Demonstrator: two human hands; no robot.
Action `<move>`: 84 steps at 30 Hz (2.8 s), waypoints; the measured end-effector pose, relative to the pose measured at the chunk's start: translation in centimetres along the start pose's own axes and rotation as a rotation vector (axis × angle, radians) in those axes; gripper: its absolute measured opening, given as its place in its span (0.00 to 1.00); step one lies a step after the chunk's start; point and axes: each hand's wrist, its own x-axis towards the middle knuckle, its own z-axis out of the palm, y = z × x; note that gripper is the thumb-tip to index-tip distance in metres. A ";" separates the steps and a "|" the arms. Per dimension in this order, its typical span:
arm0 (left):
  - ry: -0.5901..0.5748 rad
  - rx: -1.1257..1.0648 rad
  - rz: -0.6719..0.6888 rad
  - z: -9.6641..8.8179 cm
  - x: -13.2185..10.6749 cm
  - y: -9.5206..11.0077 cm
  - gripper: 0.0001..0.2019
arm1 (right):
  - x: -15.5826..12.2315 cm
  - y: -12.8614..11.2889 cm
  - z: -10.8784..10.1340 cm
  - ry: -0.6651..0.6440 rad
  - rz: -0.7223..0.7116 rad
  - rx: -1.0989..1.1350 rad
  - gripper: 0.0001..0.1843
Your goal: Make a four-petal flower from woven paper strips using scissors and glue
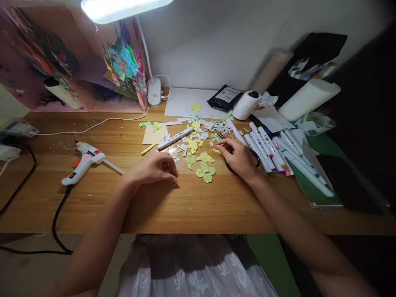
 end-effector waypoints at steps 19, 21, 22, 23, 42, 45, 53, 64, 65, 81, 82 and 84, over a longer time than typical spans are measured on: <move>0.407 0.189 -0.041 0.2 0.2 -0.5 0.04 | -0.3 -0.3 0.4 -0.098 -0.014 -0.034 0.06; 0.449 0.220 -0.012 0.3 0.4 -0.6 0.06 | -0.3 -0.4 0.4 -0.111 0.009 -0.032 0.07; 0.448 0.218 -0.005 0.3 0.4 -0.5 0.06 | -0.3 -0.4 0.3 -0.118 0.019 -0.030 0.07; 0.450 0.211 -0.004 0.3 0.3 -0.4 0.05 | -0.4 -0.5 0.3 -0.127 0.026 -0.027 0.07; -0.239 0.062 -0.019 0.2 -0.8 0.4 0.07 | -0.4 -1.4 -0.5 -0.287 -0.139 -0.044 0.04; -0.254 0.043 -0.021 0.2 -0.8 0.2 0.06 | -0.5 -1.8 -0.7 -0.351 -0.179 -0.018 0.04; -0.160 0.054 -0.021 0.1 -0.9 1.0 0.06 | -0.5 -2.5 -0.9 -0.531 -0.146 0.039 0.03; 0.549 0.040 -0.090 0.9 0.7 0.6 0.12 | -0.7 -2.0 -0.5 -0.535 0.220 0.408 0.08; 0.565 0.042 -0.068 1.2 0.7 0.8 0.11 | -0.6 -2.1 -0.6 -0.531 0.231 0.442 0.08; 0.302 -0.121 0.067 4.5 1.4 2.9 0.14 | -1.8 -3.7 0.7 -0.622 0.417 0.739 0.12; 0.322 -0.158 0.034 4.4 1.5 3.0 0.15 | -1.9 -3.6 0.7 -0.638 0.408 0.736 0.12; 0.348 -0.218 -0.020 4.2 1.5 3.1 0.16 | -1.9 -3.5 0.8 -0.665 0.396 0.729 0.12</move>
